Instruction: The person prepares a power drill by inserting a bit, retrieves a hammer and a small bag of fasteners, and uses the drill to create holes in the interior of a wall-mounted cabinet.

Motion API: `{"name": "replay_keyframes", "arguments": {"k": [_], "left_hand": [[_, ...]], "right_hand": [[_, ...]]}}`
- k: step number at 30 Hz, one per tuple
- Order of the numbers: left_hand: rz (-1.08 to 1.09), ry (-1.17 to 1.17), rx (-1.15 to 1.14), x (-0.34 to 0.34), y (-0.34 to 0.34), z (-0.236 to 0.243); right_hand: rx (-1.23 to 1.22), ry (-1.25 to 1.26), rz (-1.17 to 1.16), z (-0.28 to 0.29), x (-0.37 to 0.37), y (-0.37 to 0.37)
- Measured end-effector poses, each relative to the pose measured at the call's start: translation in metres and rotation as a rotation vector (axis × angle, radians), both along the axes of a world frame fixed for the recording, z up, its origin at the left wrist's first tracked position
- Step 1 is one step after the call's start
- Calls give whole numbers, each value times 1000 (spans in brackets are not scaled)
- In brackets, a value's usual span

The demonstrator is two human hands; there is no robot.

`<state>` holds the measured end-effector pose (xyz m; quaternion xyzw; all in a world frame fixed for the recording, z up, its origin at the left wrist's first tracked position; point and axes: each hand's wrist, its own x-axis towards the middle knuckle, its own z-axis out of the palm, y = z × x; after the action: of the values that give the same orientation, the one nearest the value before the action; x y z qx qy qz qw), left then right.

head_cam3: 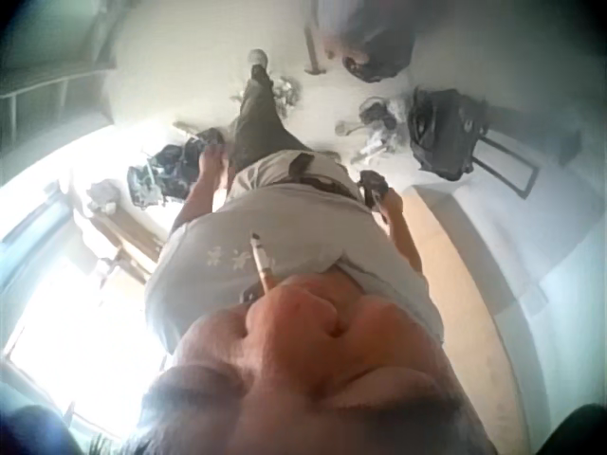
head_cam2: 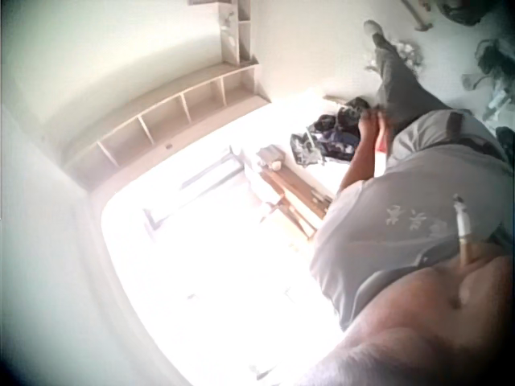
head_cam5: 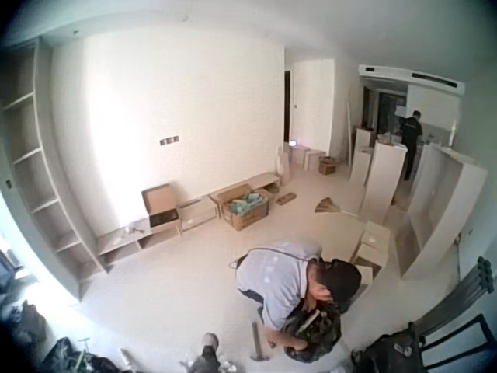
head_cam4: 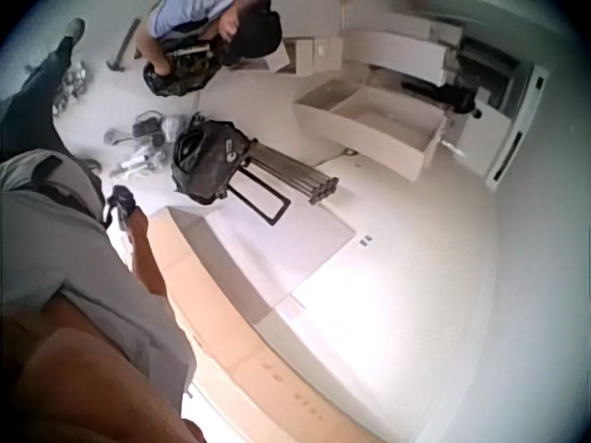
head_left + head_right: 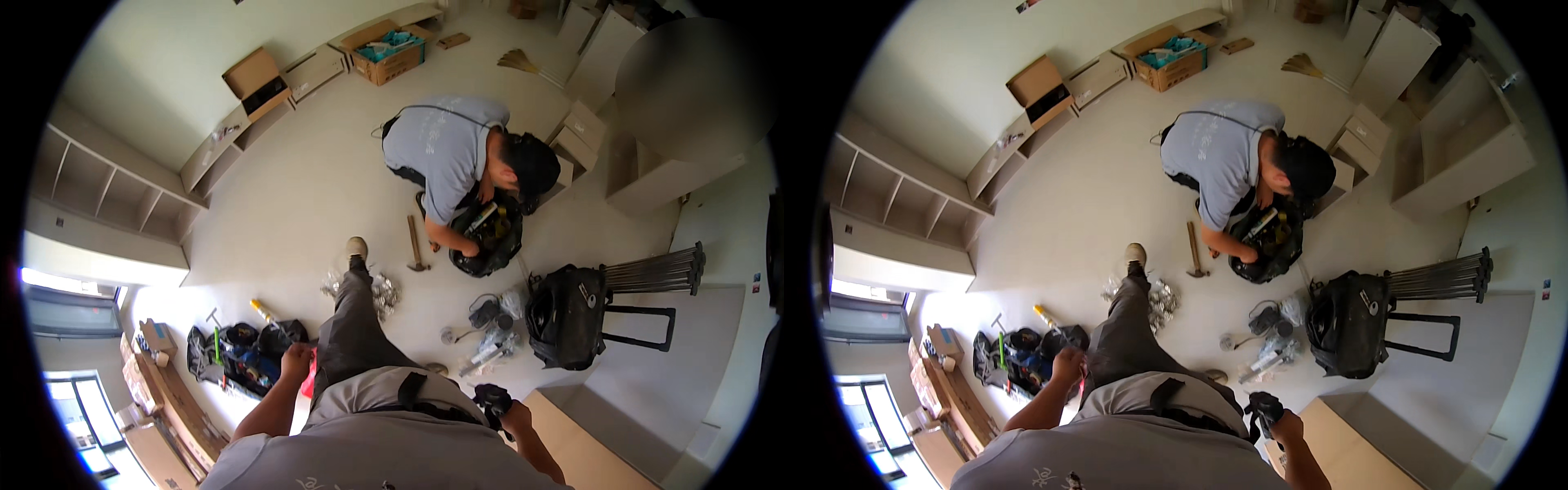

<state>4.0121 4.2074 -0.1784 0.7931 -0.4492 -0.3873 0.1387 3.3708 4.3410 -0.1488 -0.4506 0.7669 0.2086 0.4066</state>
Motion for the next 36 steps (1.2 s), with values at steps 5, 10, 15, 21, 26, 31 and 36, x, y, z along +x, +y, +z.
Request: {"name": "replay_keyframes", "arguments": {"k": [5,10,15,21,26,31,36], "left_hand": [[-300,52,-94,-39,-213,48],[-848,365,209,-41,-385,49],[-431,815,537,41,-499,23],[-14,1052,570,135,-572,41],[407,839,592,154,-560,-6],[740,612,661,162,-488,-72],[803,423,831,169,-490,-113]], "right_hand": [[-387,-260,-291,51,100,-173],[-511,-676,-506,3,231,-353],[-382,-964,-581,44,366,-556],[61,-1538,-868,9,447,-676],[191,-1127,-223,-115,463,-743],[88,-780,-659,-353,409,-758],[6,-88,-126,-599,328,-760]]}}
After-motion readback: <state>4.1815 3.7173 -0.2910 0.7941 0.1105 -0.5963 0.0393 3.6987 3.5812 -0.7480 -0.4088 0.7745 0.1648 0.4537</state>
